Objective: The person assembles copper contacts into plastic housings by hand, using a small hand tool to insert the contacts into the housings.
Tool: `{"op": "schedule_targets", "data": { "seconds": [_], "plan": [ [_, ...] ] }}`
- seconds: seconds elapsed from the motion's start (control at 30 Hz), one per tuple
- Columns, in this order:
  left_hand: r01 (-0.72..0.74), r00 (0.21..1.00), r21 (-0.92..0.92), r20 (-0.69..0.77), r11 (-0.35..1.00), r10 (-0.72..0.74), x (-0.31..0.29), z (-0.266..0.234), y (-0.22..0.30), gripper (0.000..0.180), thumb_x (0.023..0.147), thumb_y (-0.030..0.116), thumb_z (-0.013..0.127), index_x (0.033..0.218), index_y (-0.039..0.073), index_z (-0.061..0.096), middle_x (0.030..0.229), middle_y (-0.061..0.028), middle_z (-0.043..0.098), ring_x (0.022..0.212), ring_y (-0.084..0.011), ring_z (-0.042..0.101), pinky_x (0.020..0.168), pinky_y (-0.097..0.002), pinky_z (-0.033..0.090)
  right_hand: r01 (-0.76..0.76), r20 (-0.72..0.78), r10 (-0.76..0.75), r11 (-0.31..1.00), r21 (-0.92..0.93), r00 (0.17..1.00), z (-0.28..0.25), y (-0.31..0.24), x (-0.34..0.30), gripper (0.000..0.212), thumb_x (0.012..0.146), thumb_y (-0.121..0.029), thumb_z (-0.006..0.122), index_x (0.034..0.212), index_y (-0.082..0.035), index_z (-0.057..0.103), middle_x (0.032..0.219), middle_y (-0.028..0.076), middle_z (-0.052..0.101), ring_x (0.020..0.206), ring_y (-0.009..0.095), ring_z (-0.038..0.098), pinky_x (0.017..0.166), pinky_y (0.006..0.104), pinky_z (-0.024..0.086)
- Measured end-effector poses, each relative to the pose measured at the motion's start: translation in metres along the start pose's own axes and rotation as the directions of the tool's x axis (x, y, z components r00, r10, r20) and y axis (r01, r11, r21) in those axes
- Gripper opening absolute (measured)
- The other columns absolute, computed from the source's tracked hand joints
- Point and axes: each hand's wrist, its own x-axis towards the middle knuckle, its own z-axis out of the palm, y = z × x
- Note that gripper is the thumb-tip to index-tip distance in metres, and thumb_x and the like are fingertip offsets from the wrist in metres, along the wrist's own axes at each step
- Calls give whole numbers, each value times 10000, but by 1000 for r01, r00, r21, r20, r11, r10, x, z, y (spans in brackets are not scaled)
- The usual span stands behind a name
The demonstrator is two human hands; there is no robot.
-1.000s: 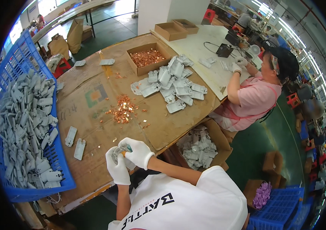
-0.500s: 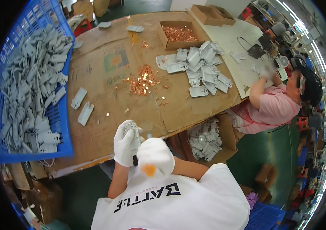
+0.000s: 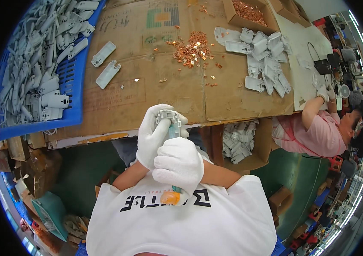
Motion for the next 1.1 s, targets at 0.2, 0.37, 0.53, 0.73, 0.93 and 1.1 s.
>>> {"op": "schedule_targets", "data": {
  "seconds": [0.2,0.37,0.53,0.73,0.93,1.1],
  "plan": [
    [-24,1000,-1,15,1000,24,-3,2,-5,268,963,-5,359,1216,68,408,1008,-174,620,767,-174,634,694,-326,562,41,98,-50,995,90,994,-7,-3,-1,257,484,-151,297,631,-85,496,627,47,445,519,233,466,437,340,336],
    [-12,1000,45,-20,999,13,-6,5,0,275,957,-21,360,1214,65,409,1015,-172,617,772,-179,636,698,-332,563,76,63,-82,993,90,995,-6,-4,0,230,524,-121,296,627,-86,499,617,41,432,512,223,457,432,336,327],
    [-77,997,120,-20,990,80,-8,1,-3,279,920,-47,420,1184,32,467,990,-138,670,836,-183,687,740,-303,561,82,34,-86,992,96,996,-4,-2,1,220,554,-111,298,629,-83,503,622,44,430,506,224,448,432,333,330],
    [-132,991,344,17,930,134,-14,-2,-1,308,890,-75,451,1173,23,522,954,-126,699,859,-168,698,760,-286,548,68,19,-72,987,144,997,-5,-5,1,229,499,-132,312,622,-86,500,625,46,427,509,229,451,435,333,337],
    [-269,963,471,127,840,238,-18,-1,0,376,838,-119,465,1181,19,533,971,-130,702,863,-178,699,780,-273,534,92,-25,-89,981,168,996,-8,-10,1,380,951,-179,346,607,-60,455,576,33,396,432,200,389,401,334,283],
    [-199,980,423,70,884,187,-14,0,-1,433,816,-136,449,1212,24,522,982,-123,705,880,-179,696,796,-282,532,144,-101,-128,974,176,987,-5,-8,-4,480,993,-280,373,574,-57,438,570,35,408,425,192,393,394,322,268]
  ]
}}
